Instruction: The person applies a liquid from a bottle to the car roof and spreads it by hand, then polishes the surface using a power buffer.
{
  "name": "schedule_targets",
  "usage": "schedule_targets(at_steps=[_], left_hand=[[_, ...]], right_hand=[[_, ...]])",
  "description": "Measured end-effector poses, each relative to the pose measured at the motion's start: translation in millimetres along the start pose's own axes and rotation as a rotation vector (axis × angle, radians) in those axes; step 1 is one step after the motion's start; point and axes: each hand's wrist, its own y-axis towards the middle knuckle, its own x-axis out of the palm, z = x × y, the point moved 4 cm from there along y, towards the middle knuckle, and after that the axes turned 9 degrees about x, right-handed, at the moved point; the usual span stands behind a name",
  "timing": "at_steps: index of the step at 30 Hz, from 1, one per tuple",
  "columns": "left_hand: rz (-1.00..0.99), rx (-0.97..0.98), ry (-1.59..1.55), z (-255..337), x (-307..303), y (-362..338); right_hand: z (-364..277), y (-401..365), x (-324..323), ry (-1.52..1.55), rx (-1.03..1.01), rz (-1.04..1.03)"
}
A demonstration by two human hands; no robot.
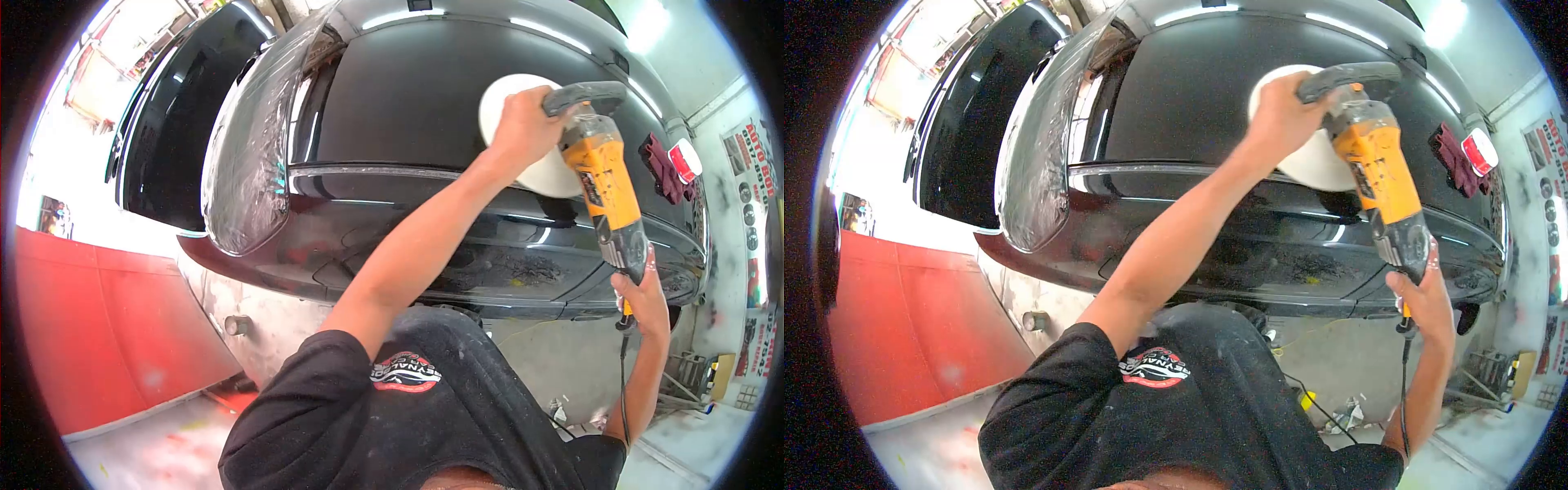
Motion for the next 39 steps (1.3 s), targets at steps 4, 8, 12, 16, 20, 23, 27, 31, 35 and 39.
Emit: schedule_targets(at_steps=[4, 8, 12, 16, 20, 23, 27, 31, 35, 39], left_hand=[[0.129, -0.062, 0.088, -3, -87, -39], [0.354, -0.03, 0.1, -17, -175, -76], [0.57, -0.048, 0.099, -36, -269, -118], [0.698, -0.09, 0.327, -53, -366, -151], [0.721, -0.158, 0.409, -62, -428, -165], [0.677, -0.162, 0.384, -50, -410, -159], [0.495, -0.192, 0.342, -32, -351, -129], [0.23, -0.168, 0.393, -6, -251, -79], [-0.055, -0.019, 0.365, 26, -129, -36], [-0.226, 0.131, 0.271, 42, -20, -9]], right_hand=[[-30, 12, 56, -0.206, -0.173, -0.141], [-61, 34, 119, -0.362, -0.454, -0.277], [-104, 54, 201, -0.454, -0.543, -0.431], [-140, 63, 292, -0.543, -0.511, -0.524], [-146, 74, 350, -0.549, -0.548, -0.528], [-136, 54, 328, -0.509, -0.392, -0.594], [-96, 31, 275, -0.308, -0.343, -0.542], [-34, 3, 212, -0.09, -0.315, -0.361], [19, -20, 156, -0.001, -0.279, -0.088], [65, -34, 109, 0.202, -0.234, 0.064]])
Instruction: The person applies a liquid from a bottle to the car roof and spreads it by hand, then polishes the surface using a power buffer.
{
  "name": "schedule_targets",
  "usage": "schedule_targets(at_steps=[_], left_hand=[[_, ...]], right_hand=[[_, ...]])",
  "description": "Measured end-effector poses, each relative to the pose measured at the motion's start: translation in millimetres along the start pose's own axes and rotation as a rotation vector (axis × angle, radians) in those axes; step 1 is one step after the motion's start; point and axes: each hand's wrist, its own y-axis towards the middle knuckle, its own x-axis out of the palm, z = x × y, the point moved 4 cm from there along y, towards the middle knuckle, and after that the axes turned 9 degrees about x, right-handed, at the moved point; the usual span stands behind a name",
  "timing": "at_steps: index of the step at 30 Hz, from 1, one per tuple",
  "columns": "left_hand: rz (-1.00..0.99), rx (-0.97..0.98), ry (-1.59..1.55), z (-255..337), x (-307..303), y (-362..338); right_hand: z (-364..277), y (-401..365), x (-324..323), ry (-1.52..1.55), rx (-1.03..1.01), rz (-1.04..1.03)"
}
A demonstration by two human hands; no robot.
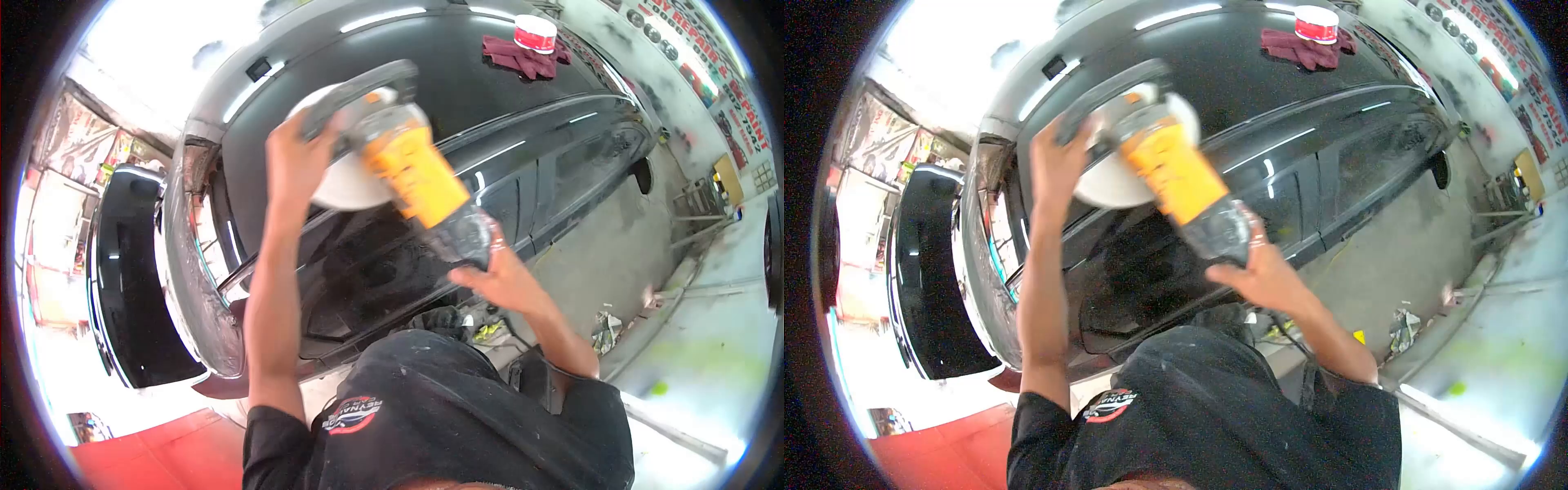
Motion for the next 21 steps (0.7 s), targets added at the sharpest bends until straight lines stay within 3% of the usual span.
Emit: schedule_targets(at_steps=[2, 6, 8, 11, 15, 19, 21], left_hand=[[-0.067, -0.076, 0.034, 14, 42, 22], [-0.082, 0.086, -0.09, 21, 110, 56], [-0.041, 0.086, -0.135, 25, 113, 58], [-0.097, -0.039, -0.147, 32, 100, 52], [0.132, 0.023, -0.043, -34, 51, 52], [0.269, -0.299, -0.026, -72, -52, 4], [0.38, -0.252, 0.105, -101, -106, -24]], right_hand=[[10, -1, -28, 0.06, 0.019, 0.064], [3, -5, -68, 0.219, 0.191, 0.148], [1, -3, -74, 0.21, 0.201, 0.203], [-3, 5, -79, 0.22, 0.194, 0.116], [-20, 44, -43, 0.102, 0.099, -0.044], [-52, 85, 16, -0.042, 0.005, -0.243], [-55, 111, 55, -0.245, -0.219, -0.279]])
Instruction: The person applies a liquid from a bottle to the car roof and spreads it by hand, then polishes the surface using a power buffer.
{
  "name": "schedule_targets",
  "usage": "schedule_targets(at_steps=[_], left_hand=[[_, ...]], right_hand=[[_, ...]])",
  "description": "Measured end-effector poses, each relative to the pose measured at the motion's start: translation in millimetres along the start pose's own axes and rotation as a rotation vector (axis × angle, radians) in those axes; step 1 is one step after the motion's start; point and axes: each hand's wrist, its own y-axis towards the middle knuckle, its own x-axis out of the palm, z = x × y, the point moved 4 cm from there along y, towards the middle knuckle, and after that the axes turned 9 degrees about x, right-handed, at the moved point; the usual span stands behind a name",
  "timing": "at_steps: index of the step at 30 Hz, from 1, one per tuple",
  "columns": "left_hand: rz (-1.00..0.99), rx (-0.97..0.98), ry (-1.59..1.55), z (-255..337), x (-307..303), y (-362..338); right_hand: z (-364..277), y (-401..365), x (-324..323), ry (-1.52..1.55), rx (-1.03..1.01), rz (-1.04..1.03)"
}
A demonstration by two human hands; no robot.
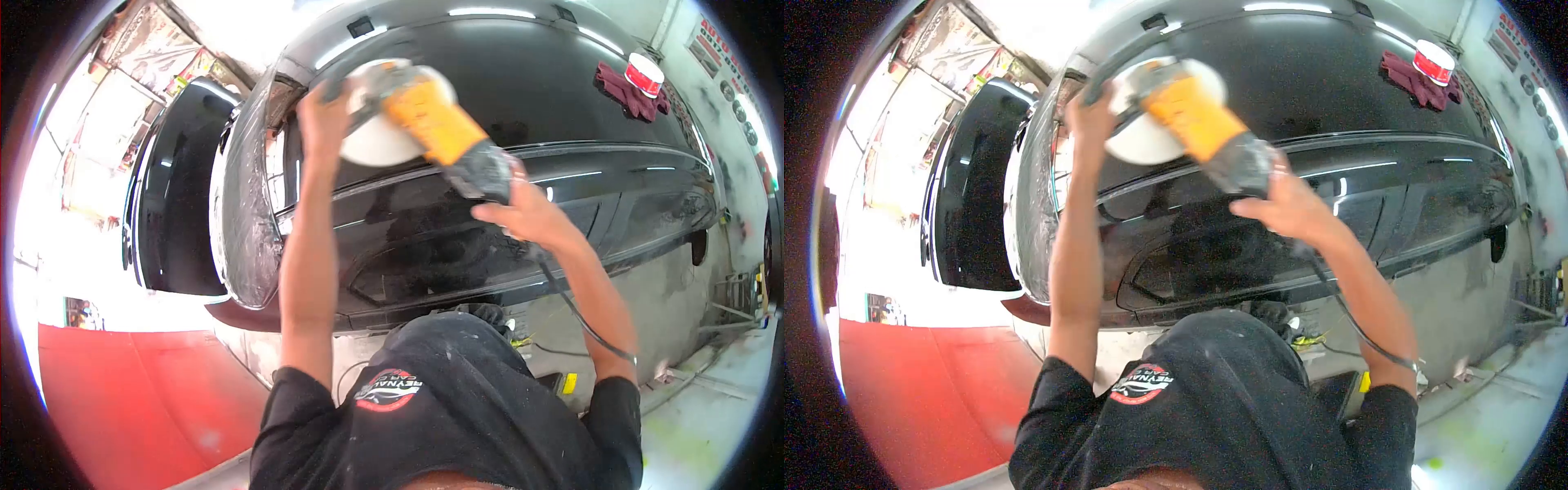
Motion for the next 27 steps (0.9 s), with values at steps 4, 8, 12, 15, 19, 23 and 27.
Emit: schedule_targets(at_steps=[4, 8, 12, 15, 19, 23, 27], left_hand=[[0.204, -0.171, -0.013, -82, -109, -14], [0.303, -0.211, 0.014, -116, -184, -29], [0.351, -0.27, -0.004, -115, -190, -20], [0.345, -0.274, -0.004, -97, -157, 0], [0.248, -0.209, -0.063, -58, -78, 28], [0.08, -0.122, -0.2, -33, 31, 54], [0.021, -0.005, -0.229, 17, 135, 60]], right_hand=[[-55, 50, 59, -0.191, 0.012, -0.165], [-89, 87, 104, -0.238, 0.059, -0.377], [-103, 112, 100, -0.244, 0.069, -0.405], [-115, 116, 62, -0.212, 0.082, -0.409], [-94, 105, -3, -0.264, 0.145, -0.258], [-73, 70, -86, -0.146, 0.262, -0.172], [-70, 29, -162, -0.104, 0.341, -0.06]])
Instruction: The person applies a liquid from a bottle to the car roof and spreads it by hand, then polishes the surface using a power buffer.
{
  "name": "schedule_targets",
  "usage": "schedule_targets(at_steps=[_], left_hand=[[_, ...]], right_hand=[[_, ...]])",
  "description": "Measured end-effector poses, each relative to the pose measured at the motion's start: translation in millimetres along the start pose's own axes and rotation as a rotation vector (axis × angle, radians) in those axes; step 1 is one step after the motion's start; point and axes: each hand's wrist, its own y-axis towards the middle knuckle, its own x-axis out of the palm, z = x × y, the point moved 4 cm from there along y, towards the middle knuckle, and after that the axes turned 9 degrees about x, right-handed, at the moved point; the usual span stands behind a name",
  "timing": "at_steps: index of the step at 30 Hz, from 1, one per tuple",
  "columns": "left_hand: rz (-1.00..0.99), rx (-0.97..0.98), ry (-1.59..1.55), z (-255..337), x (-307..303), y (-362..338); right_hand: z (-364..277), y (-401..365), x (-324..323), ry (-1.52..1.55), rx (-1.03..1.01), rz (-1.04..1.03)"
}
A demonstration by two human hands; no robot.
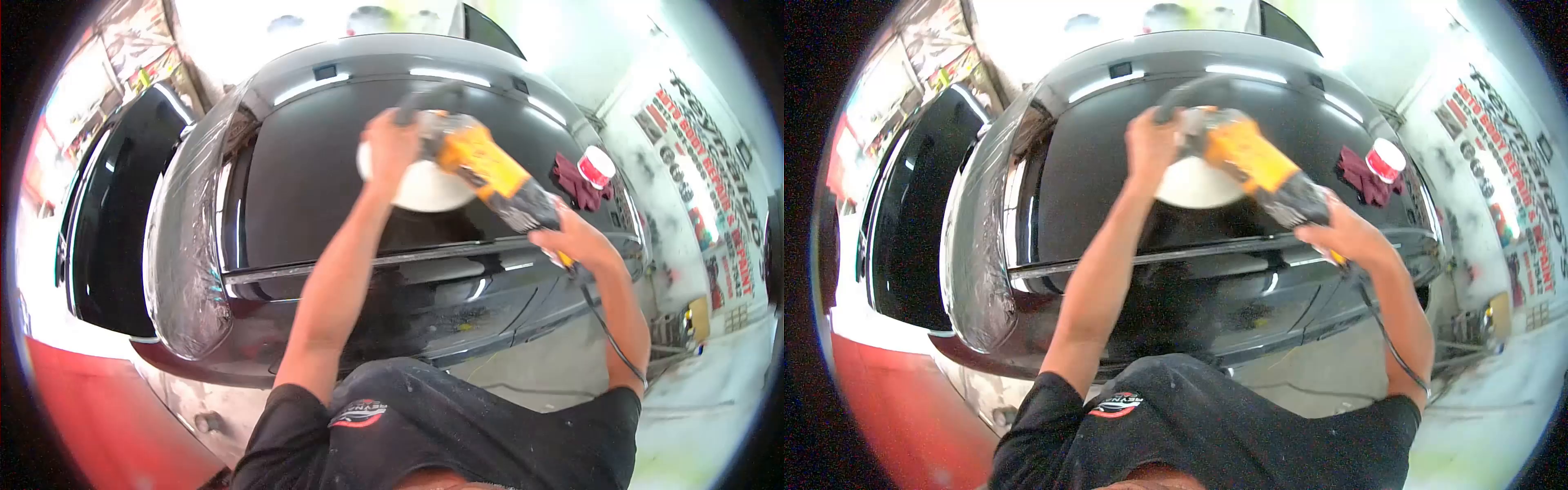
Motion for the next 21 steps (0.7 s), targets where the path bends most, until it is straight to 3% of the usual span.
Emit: schedule_targets(at_steps=[2, 6, 10, 13, 21], left_hand=[[0.02, 0.1, -0.079, 13, 47, 2], [-0.125, -0.082, -0.225, 38, 102, 6], [-0.224, -0.084, -0.246, 38, 143, 34], [-0.265, -0.136, -0.313, 23, 162, 66], [-0.044, 0.053, -0.268, -83, 214, 197]], right_hand=[[3, -21, -25, 0.032, 0.106, 0.021], [28, -29, -66, 0.1, 0.241, 0.157], [39, -12, -94, 0.126, 0.325, 0.227], [38, 27, -120, 0.11, 0.326, 0.241], [-1, 186, -175, 0.035, 0.353, 0.247]])
